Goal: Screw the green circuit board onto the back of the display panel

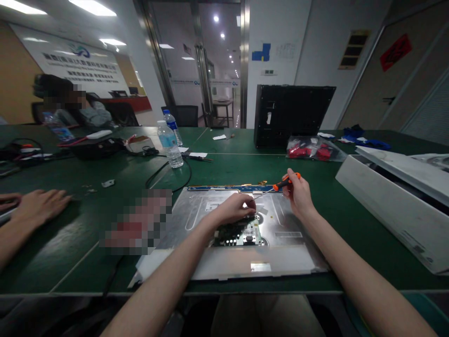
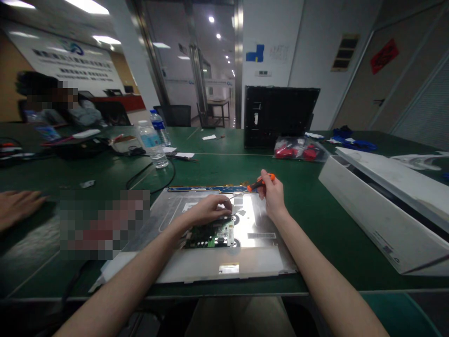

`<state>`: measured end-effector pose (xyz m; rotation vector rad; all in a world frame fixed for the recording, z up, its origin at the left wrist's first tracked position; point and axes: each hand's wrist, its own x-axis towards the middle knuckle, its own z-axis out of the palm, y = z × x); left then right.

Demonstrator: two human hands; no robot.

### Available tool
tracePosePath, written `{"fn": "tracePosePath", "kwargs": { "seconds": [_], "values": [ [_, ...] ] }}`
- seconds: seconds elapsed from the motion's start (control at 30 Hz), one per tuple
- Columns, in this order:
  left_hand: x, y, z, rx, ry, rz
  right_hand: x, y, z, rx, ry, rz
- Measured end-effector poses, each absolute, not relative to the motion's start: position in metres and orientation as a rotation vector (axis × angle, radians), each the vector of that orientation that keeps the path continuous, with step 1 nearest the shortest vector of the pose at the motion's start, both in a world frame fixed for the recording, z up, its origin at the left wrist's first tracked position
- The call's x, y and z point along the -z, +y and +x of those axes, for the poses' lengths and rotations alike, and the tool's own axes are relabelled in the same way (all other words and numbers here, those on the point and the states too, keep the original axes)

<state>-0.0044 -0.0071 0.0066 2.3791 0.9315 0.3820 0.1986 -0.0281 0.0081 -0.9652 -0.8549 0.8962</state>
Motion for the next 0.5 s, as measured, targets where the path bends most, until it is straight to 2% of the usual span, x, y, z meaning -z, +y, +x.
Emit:
{"fn": "tracePosePath", "kwargs": {
  "seconds": [0.5],
  "values": [
    [0.000,-0.011,-0.001,-0.357,0.931,2.424,-0.009,-0.034,0.186,-0.971,-0.834,-0.975]
  ]
}}
